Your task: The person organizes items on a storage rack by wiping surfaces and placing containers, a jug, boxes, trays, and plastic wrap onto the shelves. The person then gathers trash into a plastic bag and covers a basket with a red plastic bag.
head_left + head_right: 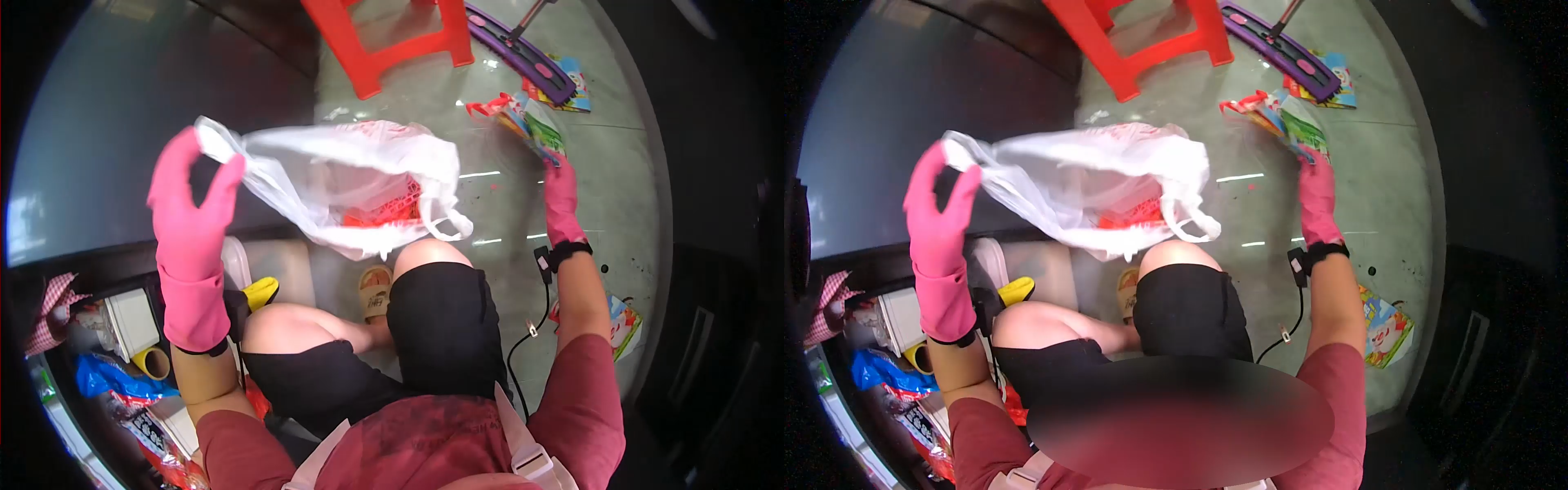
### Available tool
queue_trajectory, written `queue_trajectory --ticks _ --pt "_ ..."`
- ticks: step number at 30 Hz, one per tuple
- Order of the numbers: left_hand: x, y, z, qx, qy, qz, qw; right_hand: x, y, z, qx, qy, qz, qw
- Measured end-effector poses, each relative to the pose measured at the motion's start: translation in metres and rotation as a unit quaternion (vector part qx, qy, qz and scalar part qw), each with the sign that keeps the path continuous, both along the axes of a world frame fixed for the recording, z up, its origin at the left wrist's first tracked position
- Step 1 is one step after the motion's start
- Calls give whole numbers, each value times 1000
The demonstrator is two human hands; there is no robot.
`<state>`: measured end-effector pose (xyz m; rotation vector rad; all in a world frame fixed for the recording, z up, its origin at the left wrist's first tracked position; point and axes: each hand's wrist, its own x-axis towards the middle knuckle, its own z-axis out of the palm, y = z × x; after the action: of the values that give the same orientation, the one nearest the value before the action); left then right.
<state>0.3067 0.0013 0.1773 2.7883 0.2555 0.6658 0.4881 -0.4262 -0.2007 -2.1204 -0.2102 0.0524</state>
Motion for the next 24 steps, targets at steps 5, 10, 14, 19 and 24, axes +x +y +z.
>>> queue_trajectory --ticks 5,10,14,19,24 --pt "31 -58 30 261 -43 -78 961 -4 -66 62 184 -47 -283 940" --pt "59 -143 -17 -390 168 -288 858 -52 -22 136 251 -178 -222 925" --pt "97 -199 -103 -740 344 -132 563 -66 42 197 138 -261 90 951" --pt "156 -198 -204 -780 273 52 560 -81 19 178 28 -151 118 981" --pt "145 -171 -141 -779 289 14 555 -176 -115 80 9 55 -401 914"
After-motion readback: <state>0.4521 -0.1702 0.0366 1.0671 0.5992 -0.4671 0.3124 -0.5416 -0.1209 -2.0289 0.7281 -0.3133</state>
